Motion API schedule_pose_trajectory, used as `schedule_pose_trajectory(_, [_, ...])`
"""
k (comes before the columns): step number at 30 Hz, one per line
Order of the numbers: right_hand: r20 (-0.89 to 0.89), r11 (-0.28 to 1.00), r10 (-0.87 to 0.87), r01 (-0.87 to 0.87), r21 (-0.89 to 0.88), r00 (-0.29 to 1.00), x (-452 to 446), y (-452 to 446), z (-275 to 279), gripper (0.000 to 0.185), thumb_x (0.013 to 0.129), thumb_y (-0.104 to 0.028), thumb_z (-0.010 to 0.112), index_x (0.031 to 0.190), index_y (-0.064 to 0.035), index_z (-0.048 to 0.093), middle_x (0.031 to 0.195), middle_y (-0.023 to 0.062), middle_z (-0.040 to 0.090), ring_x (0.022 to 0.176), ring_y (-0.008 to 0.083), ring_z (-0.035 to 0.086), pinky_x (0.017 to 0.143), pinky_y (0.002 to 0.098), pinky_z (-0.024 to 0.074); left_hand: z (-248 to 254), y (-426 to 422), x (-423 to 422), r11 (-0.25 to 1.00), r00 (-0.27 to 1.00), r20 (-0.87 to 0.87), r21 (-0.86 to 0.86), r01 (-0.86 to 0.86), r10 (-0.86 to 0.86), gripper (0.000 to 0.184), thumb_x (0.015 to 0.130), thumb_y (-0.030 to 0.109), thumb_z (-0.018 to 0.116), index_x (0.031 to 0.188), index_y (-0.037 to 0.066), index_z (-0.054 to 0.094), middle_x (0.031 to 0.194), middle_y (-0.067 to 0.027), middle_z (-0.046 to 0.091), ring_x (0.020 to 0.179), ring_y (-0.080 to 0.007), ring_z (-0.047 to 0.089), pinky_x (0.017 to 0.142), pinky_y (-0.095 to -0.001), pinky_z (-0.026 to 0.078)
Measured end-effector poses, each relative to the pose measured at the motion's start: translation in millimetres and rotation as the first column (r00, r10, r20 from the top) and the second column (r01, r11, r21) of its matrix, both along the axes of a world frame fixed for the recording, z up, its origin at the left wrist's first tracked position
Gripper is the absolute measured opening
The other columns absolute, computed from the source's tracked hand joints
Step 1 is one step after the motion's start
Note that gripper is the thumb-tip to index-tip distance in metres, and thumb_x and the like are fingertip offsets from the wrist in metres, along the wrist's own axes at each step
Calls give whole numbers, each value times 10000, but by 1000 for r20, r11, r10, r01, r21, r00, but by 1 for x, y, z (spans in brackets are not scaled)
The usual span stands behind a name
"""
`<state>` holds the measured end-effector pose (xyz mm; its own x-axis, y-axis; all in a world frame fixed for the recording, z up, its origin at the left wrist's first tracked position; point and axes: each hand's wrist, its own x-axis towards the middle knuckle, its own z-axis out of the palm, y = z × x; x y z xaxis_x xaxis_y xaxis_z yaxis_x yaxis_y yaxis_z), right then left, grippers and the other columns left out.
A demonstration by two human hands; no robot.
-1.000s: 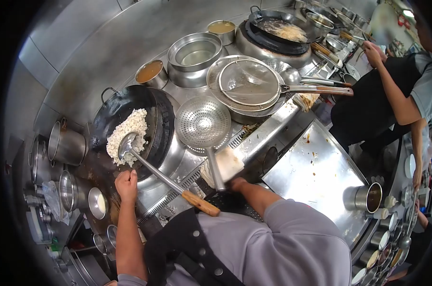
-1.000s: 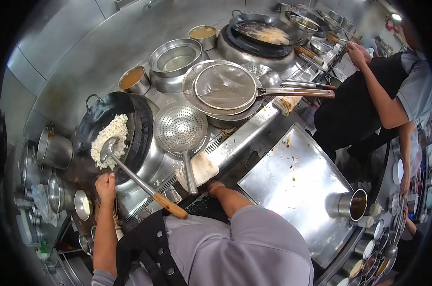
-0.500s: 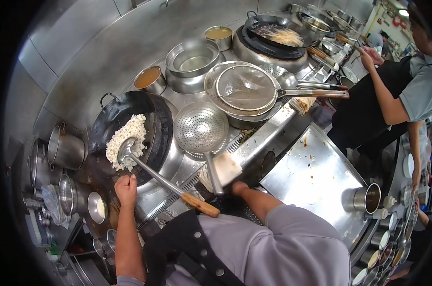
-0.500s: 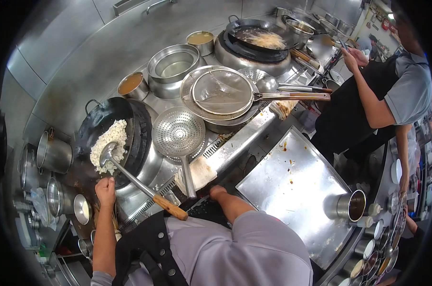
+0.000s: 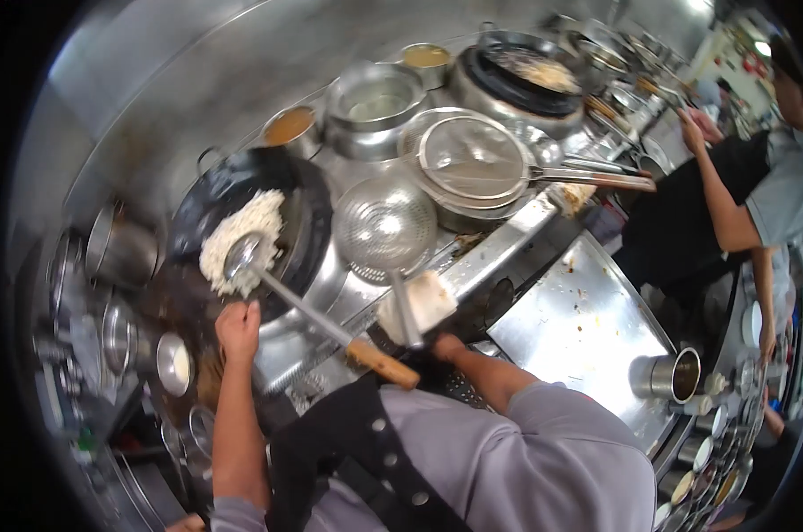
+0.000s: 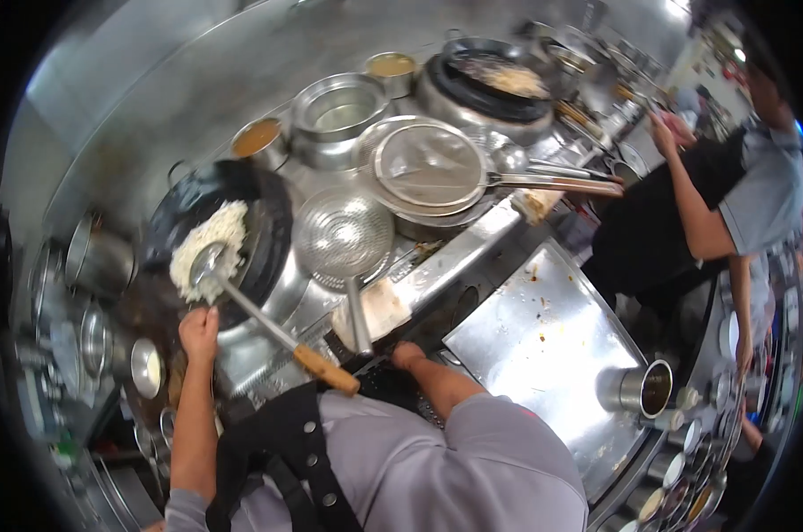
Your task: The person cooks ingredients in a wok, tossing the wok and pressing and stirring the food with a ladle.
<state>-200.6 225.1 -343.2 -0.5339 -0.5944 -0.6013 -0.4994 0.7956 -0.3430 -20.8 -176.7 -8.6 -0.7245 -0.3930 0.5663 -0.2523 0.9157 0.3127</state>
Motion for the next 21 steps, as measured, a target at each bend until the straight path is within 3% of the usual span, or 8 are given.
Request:
schedule_pose_trajectory(2, [23, 995, 91, -92, 43, 996, -4, 3, 26, 523, 974, -412, 580, 1226, 38, 667, 1242, 271, 683, 1172, 395, 666, 1012, 466, 526, 13, 5, 2, 1000, 998, 59, 16, 7, -8, 394, 912, 239, 706, 623, 35, 533, 643, -176, 540, 635, -394, 554, 607, -498, 427])
schedule_pose_trajectory(4, [-17, 962, -271, 270, -44, 962, 8, 6, 49, 619, 987, -499, 564, 1285, 41, 610, 1196, 288, 690, 1142, 411, 671, 996, 485, 520, 11, 2, 6, 1000, 996, 89, 14, -15, 13, 423, 928, 322, 691, 613, 73, 557, 630, -157, 544, 632, -383, 561, 604, -504, 440])
schedule_pose_trajectory(7, [-80, 924, -256, 220, -312, 963, 33, 27, 60, 539, 984, -476, 606, 1272, -20, 617, 1075, 236, 730, 999, 387, 718, 868, 484, 569, 19, 3, 7, 998, 999, -2, 51, 35, -35, 441, 928, 347, 674, 611, 62, 561, 620, -159, 570, 628, -383, 590, 604, -504, 461])
schedule_pose_trajectory(9, [525, 689, -490, 678, -256, 696, 55, 35, 81, 412, 993, -402, 638, 1240, -73, 626, 952, 138, 725, 844, 290, 725, 692, 420, 577, 21, 3, 11, 997, 1000, 27, 77, 10, -12, 420, 914, 352, 675, 625, 62, 579, 643, -152, 600, 663, -378, 619, 628, -504, 483])
schedule_pose_trajectory(12, [738, 529, -521, 841, -116, 430, 86, 36, 162, 325, 1012, -344, 636, 1222, -96, 619, 911, 70, 696, 781, 189, 696, 603, 329, 534, 23, 3, 13, 993, 1000, 17, 116, 20, -23, 414, 921, 367, 657, 640, 68, 601, 664, -137, 623, 693, -365, 635, 648, -502, 500])
schedule_pose_trajectory(16, [813, 294, -481, 934, -202, 327, 102, 43, 217, 355, 1054, -407, 567, 1228, -99, 601, 922, 69, 697, 761, 173, 690, 607, 308, 530, 27, 3, 17, 991, 999, 36, 126, 32, -37, 403, 926, 381, 649, 662, 79, 623, 692, -116, 647, 721, -347, 655, 651, -499, 509])
schedule_pose_trajectory(20, [777, -6, -383, 840, -542, 499, 94, 39, 293, 419, 1060, -432, 557, 1213, -46, 610, 943, 72, 703, 768, 152, 674, 654, 278, 529, 20, -2, 20, 993, 997, 32, 101, 61, -64, 399, 932, 379, 645, 667, 81, 627, 689, -112, 649, 718, -344, 657, 648, -496, 512])
schedule_pose_trajectory(21, [670, 39, -430, 754, -656, 605, 94, 28, 322, 422, 1044, -409, 592, 1236, -34, 610, 965, 79, 701, 797, 156, 677, 684, 288, 537, 22, -2, 20, 992, 998, 34, 110, 54, -58, 396, 933, 378, 645, 669, 84, 631, 688, -117, 650, 711, -345, 658, 647, -496, 512])
